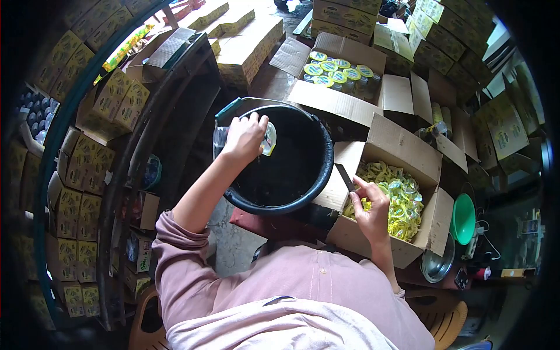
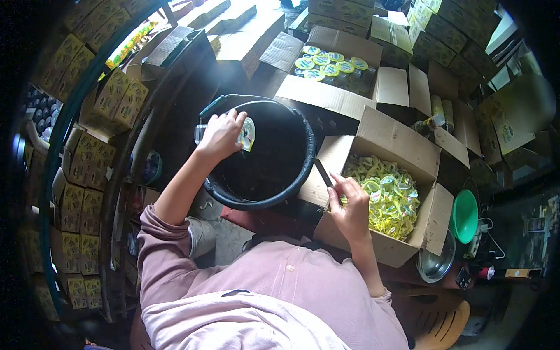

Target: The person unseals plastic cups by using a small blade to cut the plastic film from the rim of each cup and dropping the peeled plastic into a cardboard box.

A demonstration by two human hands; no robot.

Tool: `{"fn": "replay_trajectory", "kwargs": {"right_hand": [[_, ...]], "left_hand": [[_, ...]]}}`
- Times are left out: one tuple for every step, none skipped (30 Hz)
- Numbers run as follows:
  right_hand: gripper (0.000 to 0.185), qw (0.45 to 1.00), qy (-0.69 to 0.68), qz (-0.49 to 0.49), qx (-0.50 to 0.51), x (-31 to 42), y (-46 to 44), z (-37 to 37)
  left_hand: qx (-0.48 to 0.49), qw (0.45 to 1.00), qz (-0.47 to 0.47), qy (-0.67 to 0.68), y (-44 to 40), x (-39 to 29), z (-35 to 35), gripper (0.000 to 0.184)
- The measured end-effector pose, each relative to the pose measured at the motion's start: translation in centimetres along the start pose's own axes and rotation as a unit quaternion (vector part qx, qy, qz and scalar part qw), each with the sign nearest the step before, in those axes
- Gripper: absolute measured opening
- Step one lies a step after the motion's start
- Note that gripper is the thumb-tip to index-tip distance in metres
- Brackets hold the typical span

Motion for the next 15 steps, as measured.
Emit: {"fn": "replay_trajectory", "kwargs": {"right_hand": [[0.034, 1.000, 0.004, 0.001, -0.007, 0.0, 0.0, 0.1], [0.033, 1.000, 0.008, 0.002, -0.015, 0.0, -0.1, 0.2], [0.033, 1.000, 0.009, -0.005, -0.021, -0.1, -0.2, 0.4], [0.032, 1.000, 0.009, -0.012, -0.027, -0.2, -0.2, 0.5], [0.032, 0.999, 0.009, -0.019, -0.032, -0.3, -0.2, 0.6], [0.033, 0.999, 0.012, -0.024, -0.033, -0.5, -0.2, 0.6], [0.032, 0.999, 0.010, -0.025, -0.034, -0.5, -0.2, 0.6], [0.032, 0.999, 0.006, -0.027, -0.036, -0.5, -0.3, 0.6], [0.032, 0.999, 0.003, -0.028, -0.038, -0.5, -0.4, 0.6], [0.031, 0.999, 0.002, -0.026, -0.039, -0.4, -0.5, 0.6], [0.031, 0.999, 0.002, -0.024, -0.039, -0.3, -0.6, 0.7], [0.030, 0.999, 0.001, -0.022, -0.040, -0.1, -0.6, 0.7], [0.029, 0.999, -0.004, -0.026, -0.042, -0.2, -0.6, 0.7], [0.029, 0.999, -0.009, -0.031, -0.043, -0.3, -0.6, 0.7], [0.029, 0.998, -0.015, -0.036, -0.044, -0.4, -0.6, 0.6]], "left_hand": [[-0.007, 1.000, 0.002, 0.016, 0.3, 0.0, -0.3, 0.060], [0.016, 1.000, -0.010, 0.024, 0.8, -0.2, -1.2, 0.063], [0.049, 0.998, -0.004, 0.029, 1.3, 0.0, -2.9, 0.065], [0.101, 0.995, -0.019, 0.015, 2.4, -0.3, -4.1, 0.065], [0.227, 0.974, 0.000, -0.011, 3.7, -0.1, -5.9, 0.063], [0.369, 0.929, 0.029, -0.022, 5.1, 0.1, -7.3, 0.061], [0.369, 0.927, 0.068, -0.019, 5.0, 0.7, -7.6, 0.059], [0.325, 0.944, 0.064, 0.000, 4.7, 0.8, -7.0, 0.058], [0.280, 0.958, 0.059, 0.019, 4.5, 0.8, -6.2, 0.058], [0.292, 0.954, 0.063, 0.009, 4.7, 0.8, -6.2, 0.054], [0.304, 0.950, 0.067, 0.000, 5.1, 0.6, -6.3, 0.049], [0.315, 0.946, 0.071, -0.010, 5.3, 0.6, -6.3, 0.045], [0.343, 0.936, 0.072, 0.025, 5.4, 0.6, -6.6, 0.041], [0.299, 0.953, 0.052, 0.023, 5.1, 0.3, -6.0, 0.045], [0.254, 0.966, 0.033, 0.019, 4.9, 0.0, -5.2, 0.049]]}}
Point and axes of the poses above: each hand's wrist, its own y-axis away from the middle knuckle, its own z-axis out of the back of the hand, x = y × z, the point moved 7 cm from there along -y, towards the middle knuckle, and after that the axes turned 13 degrees about y, right-handed, at the moved point
